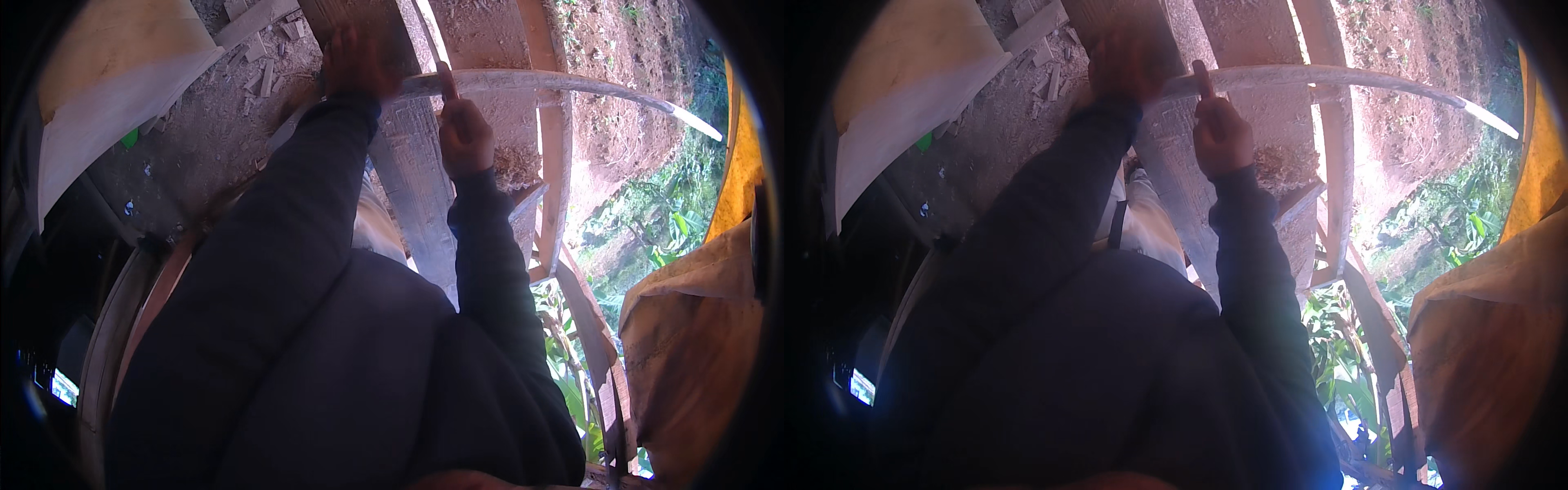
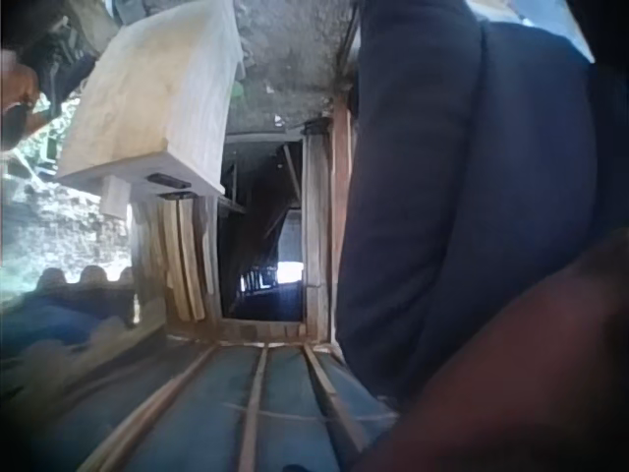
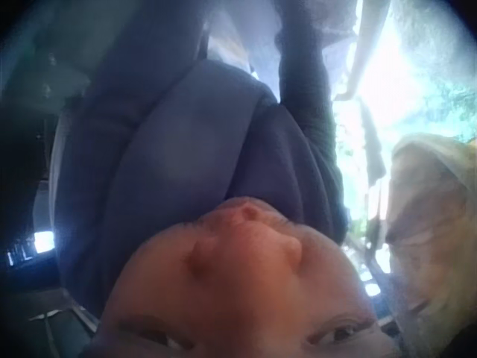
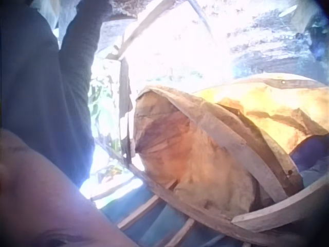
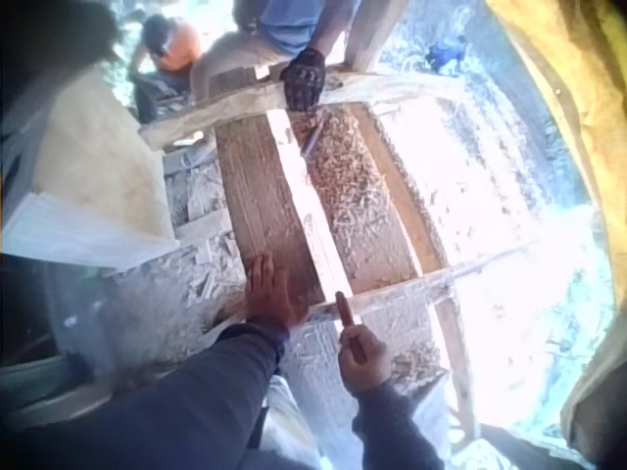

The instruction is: The person uses a hand saw to cut a long wooden plank that is supported by a makeshift wooden frame. They hold the plank steady with their left hand while sawing with their right hand, creating sawdust. The person pauses briefly to inspect the cut before continuing the sawing motion.

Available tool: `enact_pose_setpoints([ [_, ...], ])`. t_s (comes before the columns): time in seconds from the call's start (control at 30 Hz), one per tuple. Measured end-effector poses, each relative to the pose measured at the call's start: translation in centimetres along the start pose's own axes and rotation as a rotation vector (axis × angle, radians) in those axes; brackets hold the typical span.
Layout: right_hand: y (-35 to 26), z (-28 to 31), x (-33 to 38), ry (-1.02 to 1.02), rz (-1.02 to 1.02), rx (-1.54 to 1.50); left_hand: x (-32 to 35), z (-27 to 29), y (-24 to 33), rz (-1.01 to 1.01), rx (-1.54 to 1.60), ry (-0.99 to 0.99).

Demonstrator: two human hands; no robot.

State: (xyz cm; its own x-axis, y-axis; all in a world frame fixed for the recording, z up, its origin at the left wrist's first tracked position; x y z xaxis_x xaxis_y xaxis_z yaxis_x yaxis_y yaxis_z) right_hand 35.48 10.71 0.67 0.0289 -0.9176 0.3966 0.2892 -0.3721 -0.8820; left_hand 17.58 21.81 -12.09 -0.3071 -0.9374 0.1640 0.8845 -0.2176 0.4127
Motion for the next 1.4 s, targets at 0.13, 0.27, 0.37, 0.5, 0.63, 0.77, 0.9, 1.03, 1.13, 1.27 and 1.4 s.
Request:
enact_pose_setpoints([
  [0.13, -2.0, 3.5, 18.4, -0.063, 0.098, 0.190, 0.8, 0.5, -0.4, -0.079, 0.019, 0.154],
  [0.27, -4.8, 5.1, 22.8, -0.089, 0.001, 0.242, 1.0, 1.2, 0.8, -0.057, 0.036, 0.107],
  [0.37, -0.9, 2.9, 13.1, -0.059, 0.066, 0.157, 0.4, 1.4, -0.4, -0.052, 0.011, 0.113],
  [0.5, 0.9, 0.6, -0.5, 0.109, 0.081, 0.036, 0.0, 0.5, 1.0, -0.031, 0.008, 0.076],
  [0.63, -0.1, 0.9, 6.1, -0.026, 0.051, 0.034, 0.1, 0.1, -0.4, -0.023, 0.015, 0.112],
  [0.77, -2.7, 4.2, 22.5, -0.083, -0.086, 0.125, 1.0, 1.0, 0.2, -0.081, 0.054, 0.165],
  [0.9, -2.8, 4.2, 20.6, -0.106, 0.088, 0.160, 0.7, 1.2, 0.1, -0.069, 0.040, 0.129],
  [1.03, 1.4, 0.9, 4.6, 0.004, 0.006, 0.010, 0.2, 0.5, 0.5, -0.057, 0.025, 0.129],
  [1.13, -0.1, 0.1, 1.2, 0.075, -0.005, -0.061, -0.1, 0.1, 0.4, -0.025, -0.003, 0.097],
  [1.27, 0.3, 2.1, 12.6, -0.027, 0.019, 0.134, 0.6, 0.9, -0.1, -0.042, 0.024, 0.156],
  [1.4, -4.1, 4.5, 24.2, -0.085, -0.084, 0.246, 0.6, 1.1, 0.1, -0.075, 0.052, 0.152],
])
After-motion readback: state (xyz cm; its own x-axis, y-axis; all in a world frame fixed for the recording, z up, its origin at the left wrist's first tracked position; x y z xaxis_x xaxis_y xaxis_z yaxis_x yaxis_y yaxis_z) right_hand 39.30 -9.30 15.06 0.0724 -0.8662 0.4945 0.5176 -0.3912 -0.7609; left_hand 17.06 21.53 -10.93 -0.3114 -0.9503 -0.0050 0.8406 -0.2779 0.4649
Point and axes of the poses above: each hand's wrist, its own x-axis away from the middle knuckle, its own z-axis out of the back of the hand, y = z × x, the point moved 1 cm from there along -x, towards the middle knuckle, and after that the axes turned 15 degrees about -y, right-handed, at the moved point
